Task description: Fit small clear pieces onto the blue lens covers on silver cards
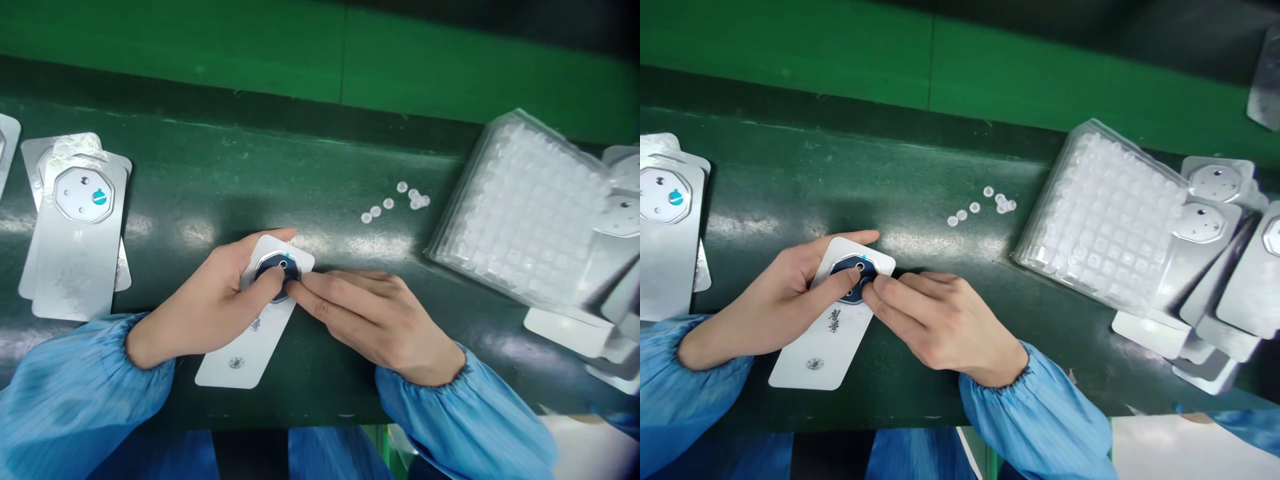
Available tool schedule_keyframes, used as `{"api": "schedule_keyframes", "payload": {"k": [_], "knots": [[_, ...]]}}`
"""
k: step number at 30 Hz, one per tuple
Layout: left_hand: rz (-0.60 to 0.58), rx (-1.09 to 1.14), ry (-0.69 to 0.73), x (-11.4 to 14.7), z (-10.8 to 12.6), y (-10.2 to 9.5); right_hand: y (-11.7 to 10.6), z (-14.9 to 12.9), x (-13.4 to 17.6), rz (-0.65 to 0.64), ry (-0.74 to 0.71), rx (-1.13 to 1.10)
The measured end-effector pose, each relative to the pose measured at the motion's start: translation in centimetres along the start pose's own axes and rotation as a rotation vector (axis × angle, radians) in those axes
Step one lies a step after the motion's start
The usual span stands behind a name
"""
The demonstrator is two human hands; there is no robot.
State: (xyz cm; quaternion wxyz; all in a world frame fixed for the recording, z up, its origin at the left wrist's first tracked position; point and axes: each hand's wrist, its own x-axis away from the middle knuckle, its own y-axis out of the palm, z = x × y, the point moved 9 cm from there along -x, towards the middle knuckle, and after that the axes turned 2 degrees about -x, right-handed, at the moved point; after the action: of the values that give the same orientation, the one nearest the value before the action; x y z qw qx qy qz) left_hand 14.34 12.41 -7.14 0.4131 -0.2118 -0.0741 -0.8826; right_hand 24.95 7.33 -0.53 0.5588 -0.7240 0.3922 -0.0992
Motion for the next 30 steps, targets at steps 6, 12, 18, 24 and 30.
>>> {"api": "schedule_keyframes", "payload": {"k": [6,12,18,24,30], "knots": [[-0.005,-0.025,-0.022,-0.1,0.0,0.2,0.3,0.2,0.3,0.017,0.015,-0.043],[0.077,-0.055,0.027,0.2,0.1,-0.1,0.9,0.3,0.6,0.071,0.120,-0.006],[0.161,0.001,0.021,0.5,-0.2,-0.4,0.4,0.3,0.4,0.168,0.268,0.052],[0.130,0.036,0.041,0.5,-0.3,0.0,0.6,-0.1,0.6,0.165,0.220,0.074],[0.151,0.010,0.031,0.5,-0.3,-0.3,-0.2,1.2,0.9,0.241,0.320,-0.065]]}}
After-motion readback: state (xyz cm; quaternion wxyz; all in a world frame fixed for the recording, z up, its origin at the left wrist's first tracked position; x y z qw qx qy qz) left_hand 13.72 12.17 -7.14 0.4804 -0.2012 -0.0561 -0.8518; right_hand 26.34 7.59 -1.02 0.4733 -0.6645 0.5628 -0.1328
